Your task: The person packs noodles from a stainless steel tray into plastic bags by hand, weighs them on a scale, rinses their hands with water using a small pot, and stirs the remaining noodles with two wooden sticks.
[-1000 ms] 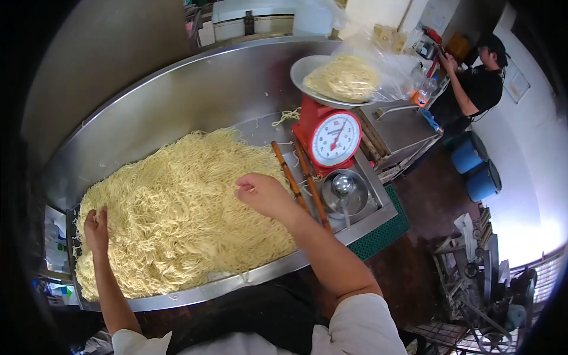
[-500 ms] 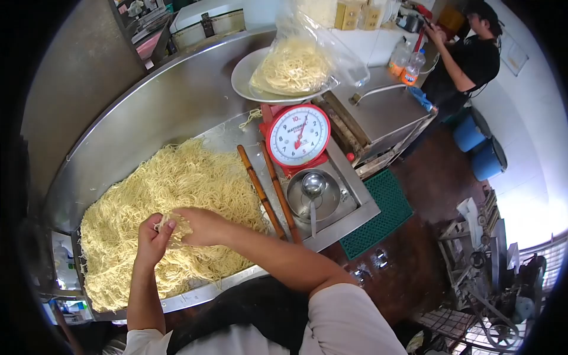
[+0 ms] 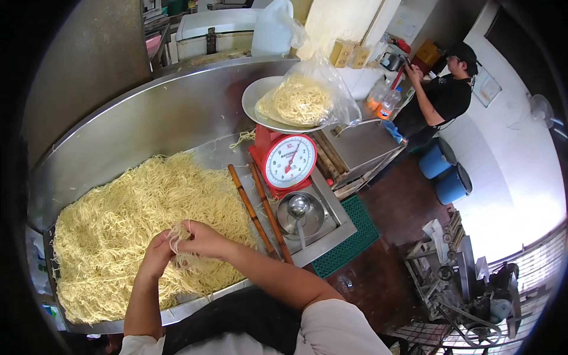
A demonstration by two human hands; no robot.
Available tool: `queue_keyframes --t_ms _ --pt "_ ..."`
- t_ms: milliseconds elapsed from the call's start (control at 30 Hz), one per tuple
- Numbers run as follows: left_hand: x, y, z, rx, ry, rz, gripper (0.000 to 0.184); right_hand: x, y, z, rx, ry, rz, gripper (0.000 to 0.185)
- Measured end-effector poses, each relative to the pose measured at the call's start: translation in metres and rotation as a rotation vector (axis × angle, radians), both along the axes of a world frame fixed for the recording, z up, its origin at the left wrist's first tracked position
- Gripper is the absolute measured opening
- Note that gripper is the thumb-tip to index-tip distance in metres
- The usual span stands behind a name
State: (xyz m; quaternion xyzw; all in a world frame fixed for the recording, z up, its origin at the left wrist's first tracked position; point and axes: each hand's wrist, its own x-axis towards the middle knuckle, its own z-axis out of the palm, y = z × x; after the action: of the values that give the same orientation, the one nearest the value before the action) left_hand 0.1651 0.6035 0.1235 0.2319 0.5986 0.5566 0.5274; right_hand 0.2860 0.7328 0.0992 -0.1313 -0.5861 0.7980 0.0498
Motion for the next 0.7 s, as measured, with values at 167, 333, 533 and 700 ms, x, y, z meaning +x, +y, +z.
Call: queue_keyframes --t_ms 167,333,533,700 --pt "-0.031 -0.019 -0.002 -0.005 0.197 -0.037 0.021 0.006 0.003 0.025 0.274 -0.243 0.078 0.033" --pt "-0.074 -0.047 -0.014 -0.049 0.368 -0.168 0.023 0.017 0.008 0.022 0.545 -0.089 -0.124 0.031" --pt "-0.077 -0.056 -0.015 -0.109 0.934 -0.352 0.073 0.018 0.002 0.077 0.316 -0.188 -0.003 0.027" --pt "-0.007 -0.013 -0.027 0.129 0.169 -0.238 0.051 0.006 -0.008 0.065 0.02 0.152 -0.069 0.023"
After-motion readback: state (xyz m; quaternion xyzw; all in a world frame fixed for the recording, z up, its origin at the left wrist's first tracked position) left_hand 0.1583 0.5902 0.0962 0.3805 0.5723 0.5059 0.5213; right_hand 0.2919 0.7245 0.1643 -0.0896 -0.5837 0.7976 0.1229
